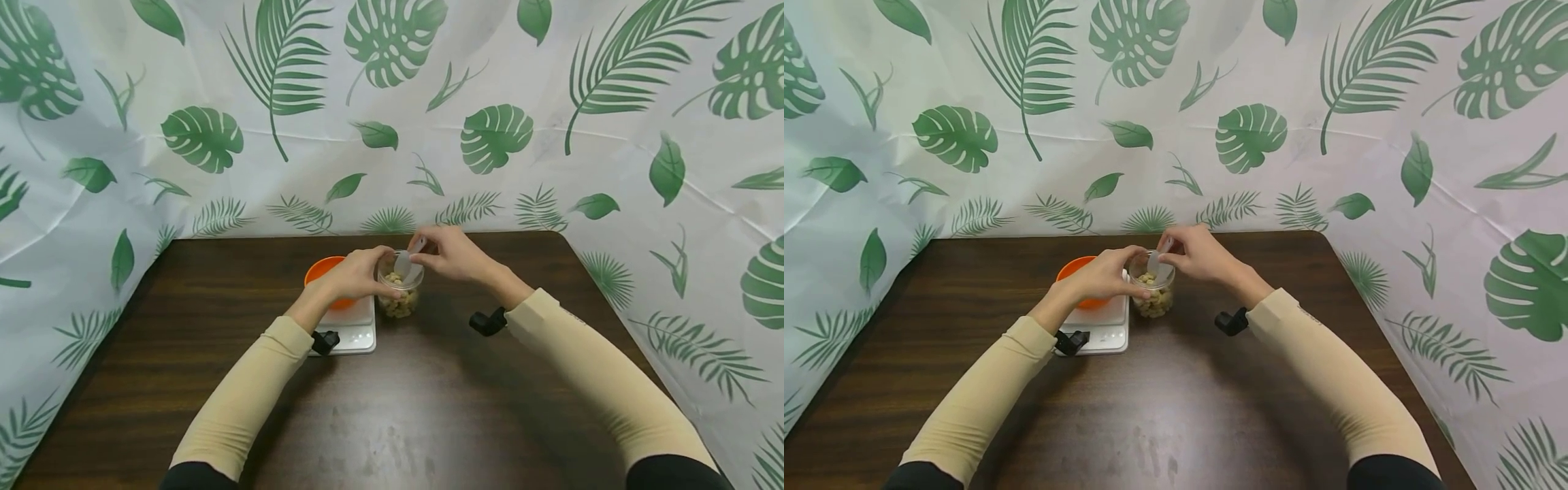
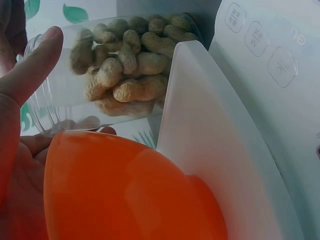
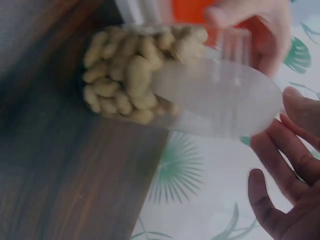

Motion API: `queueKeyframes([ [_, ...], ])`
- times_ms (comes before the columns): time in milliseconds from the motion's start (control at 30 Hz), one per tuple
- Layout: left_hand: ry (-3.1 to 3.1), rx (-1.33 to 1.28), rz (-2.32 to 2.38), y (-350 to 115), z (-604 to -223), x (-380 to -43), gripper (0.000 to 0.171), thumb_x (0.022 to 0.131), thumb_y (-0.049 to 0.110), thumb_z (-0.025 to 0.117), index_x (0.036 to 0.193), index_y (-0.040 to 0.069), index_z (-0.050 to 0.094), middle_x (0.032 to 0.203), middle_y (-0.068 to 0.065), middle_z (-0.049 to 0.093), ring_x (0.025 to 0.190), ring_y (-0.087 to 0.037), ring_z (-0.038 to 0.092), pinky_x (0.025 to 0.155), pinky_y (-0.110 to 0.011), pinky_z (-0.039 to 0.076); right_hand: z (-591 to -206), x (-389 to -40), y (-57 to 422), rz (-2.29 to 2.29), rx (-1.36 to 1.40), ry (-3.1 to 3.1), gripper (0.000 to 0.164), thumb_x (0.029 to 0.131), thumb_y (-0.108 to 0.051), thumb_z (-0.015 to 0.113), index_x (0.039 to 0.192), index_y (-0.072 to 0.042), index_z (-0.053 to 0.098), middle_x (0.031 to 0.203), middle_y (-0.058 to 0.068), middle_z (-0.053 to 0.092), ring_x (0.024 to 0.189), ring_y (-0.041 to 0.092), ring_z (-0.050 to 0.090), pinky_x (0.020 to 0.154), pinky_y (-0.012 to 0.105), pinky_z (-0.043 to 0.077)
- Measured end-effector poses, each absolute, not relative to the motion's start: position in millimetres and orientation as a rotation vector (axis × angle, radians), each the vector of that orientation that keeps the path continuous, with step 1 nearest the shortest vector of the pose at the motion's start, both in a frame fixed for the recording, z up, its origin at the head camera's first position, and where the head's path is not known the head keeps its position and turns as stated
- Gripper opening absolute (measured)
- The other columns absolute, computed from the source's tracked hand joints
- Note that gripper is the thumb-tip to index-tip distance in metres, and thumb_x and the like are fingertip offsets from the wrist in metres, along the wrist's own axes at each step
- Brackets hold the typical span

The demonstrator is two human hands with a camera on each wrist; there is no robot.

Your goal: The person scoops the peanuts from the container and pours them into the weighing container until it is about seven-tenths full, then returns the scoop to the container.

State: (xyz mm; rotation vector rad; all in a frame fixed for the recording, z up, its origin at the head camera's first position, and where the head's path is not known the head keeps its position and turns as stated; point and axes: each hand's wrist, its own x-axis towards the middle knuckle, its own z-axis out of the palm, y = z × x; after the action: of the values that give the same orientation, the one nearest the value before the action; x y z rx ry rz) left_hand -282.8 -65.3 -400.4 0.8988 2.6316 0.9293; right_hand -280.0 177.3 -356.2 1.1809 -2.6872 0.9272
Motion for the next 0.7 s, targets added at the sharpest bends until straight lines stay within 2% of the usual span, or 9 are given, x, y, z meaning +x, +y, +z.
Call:
queueKeyframes([
  [200, 2.631, 0.894, 0.926, -66.4, -399.3, -282.4, 0.088, 0.083, 0.044, 0.087, 0.15, 0.005, 0.046, 0.139, -0.009, 0.059, 0.12, -0.023, 0.058, 0.102, -0.041, 0.048, -356.6, -277.7, 173.5, 0.952, 1.171, -2.681, 0.013, 0.096, -0.014, 0.075, 0.106, -0.005, 0.071, 0.094, 0.003, 0.07, 0.07, 0.018, 0.063, 0.062, 0.036, 0.052],
  [400, 2.628, 0.894, 0.92, -66.7, -397.8, -282.3, 0.089, 0.083, 0.047, 0.086, 0.15, 0.005, 0.045, 0.138, -0.01, 0.06, 0.117, -0.023, 0.058, 0.099, -0.04, 0.049, -355.1, -276.1, 172.5, 0.919, 1.196, -2.663, 0.012, 0.096, -0.012, 0.075, 0.106, -0.006, 0.07, 0.093, 0.002, 0.07, 0.071, 0.014, 0.064, 0.062, 0.034, 0.053],
  [567, 2.642, 0.899, 0.918, -67.5, -397.1, -283.4, 0.089, 0.082, 0.047, 0.086, 0.15, 0.005, 0.046, 0.135, -0.012, 0.061, 0.113, -0.024, 0.059, 0.096, -0.04, 0.05, -349.9, -274.4, 166.7, 0.861, 1.271, -2.659, 0.012, 0.096, -0.01, 0.074, 0.106, -0.004, 0.07, 0.095, 0.003, 0.07, 0.079, 0.016, 0.067, 0.067, 0.035, 0.055],
  [700, 2.633, 0.899, 0.92, -67.0, -397.8, -282.9, 0.088, 0.083, 0.045, 0.086, 0.15, 0.004, 0.046, 0.14, -0.011, 0.059, 0.12, -0.024, 0.058, 0.1, -0.041, 0.048, -348.0, -275.5, 166.7, 0.818, 1.267, -2.695, 0.011, 0.096, -0.007, 0.074, 0.104, -0.002, 0.068, 0.097, 0.005, 0.069, 0.086, 0.019, 0.07, 0.074, 0.037, 0.057],
])
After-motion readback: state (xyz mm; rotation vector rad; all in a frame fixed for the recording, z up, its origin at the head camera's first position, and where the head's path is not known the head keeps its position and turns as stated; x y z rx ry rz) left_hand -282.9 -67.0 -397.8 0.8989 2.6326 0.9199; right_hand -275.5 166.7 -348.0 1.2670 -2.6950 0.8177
